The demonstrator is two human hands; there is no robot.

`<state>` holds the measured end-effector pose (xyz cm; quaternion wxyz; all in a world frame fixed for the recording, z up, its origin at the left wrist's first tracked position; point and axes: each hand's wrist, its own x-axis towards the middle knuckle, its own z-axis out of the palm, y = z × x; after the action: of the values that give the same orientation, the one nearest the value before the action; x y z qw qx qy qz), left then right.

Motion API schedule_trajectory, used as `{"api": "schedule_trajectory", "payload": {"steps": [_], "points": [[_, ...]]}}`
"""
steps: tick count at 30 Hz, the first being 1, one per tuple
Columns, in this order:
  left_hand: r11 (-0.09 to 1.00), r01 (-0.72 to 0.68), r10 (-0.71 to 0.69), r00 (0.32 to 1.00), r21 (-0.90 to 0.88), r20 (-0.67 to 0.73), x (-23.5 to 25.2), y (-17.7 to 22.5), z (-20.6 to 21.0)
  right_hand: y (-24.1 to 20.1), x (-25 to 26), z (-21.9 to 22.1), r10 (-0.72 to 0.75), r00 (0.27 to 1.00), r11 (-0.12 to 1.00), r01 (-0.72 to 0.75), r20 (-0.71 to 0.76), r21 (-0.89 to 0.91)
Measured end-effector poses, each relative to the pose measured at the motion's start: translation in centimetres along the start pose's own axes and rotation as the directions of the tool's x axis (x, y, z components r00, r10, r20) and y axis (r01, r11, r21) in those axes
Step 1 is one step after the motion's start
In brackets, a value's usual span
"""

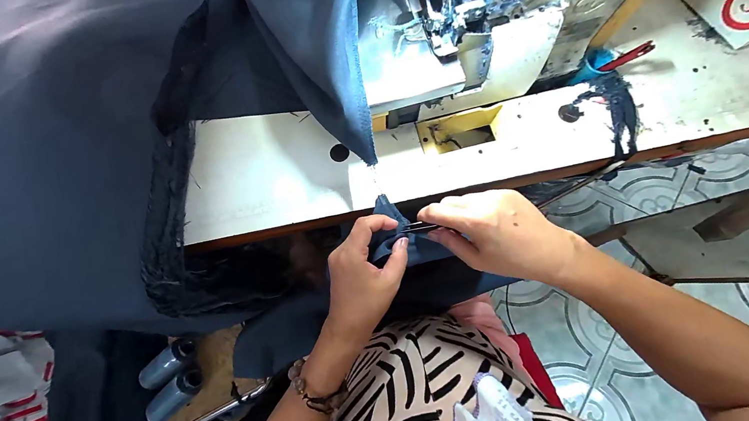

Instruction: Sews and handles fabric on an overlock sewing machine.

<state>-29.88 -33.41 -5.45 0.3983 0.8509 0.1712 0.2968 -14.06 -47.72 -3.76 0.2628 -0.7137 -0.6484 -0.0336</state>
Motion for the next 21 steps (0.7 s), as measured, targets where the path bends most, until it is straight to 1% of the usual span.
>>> {"api": "schedule_trajectory", "payload": {"steps": [7,15,21], "points": [[1.0,0.013,-0.013,1.0,-0.011,0.005,0.04,-0.01,0.05,0.28,0.09,-0.08,-0.022,1.0,1.0,0.022,-0.004,-0.004],[0.999,0.045,-0.045,0.999,-0.017,0.019,-0.04,0.02,-0.15,0.74,0.26,0.21,-0.062,0.998,0.998,0.061,0.025,0.033],[0.998,0.062,-0.062,0.998,-0.01,0.022,0.03,0.15,-0.38,0.67,0.46,-0.37,-0.061,0.998,0.998,0.061,0.006,0.025]]}}
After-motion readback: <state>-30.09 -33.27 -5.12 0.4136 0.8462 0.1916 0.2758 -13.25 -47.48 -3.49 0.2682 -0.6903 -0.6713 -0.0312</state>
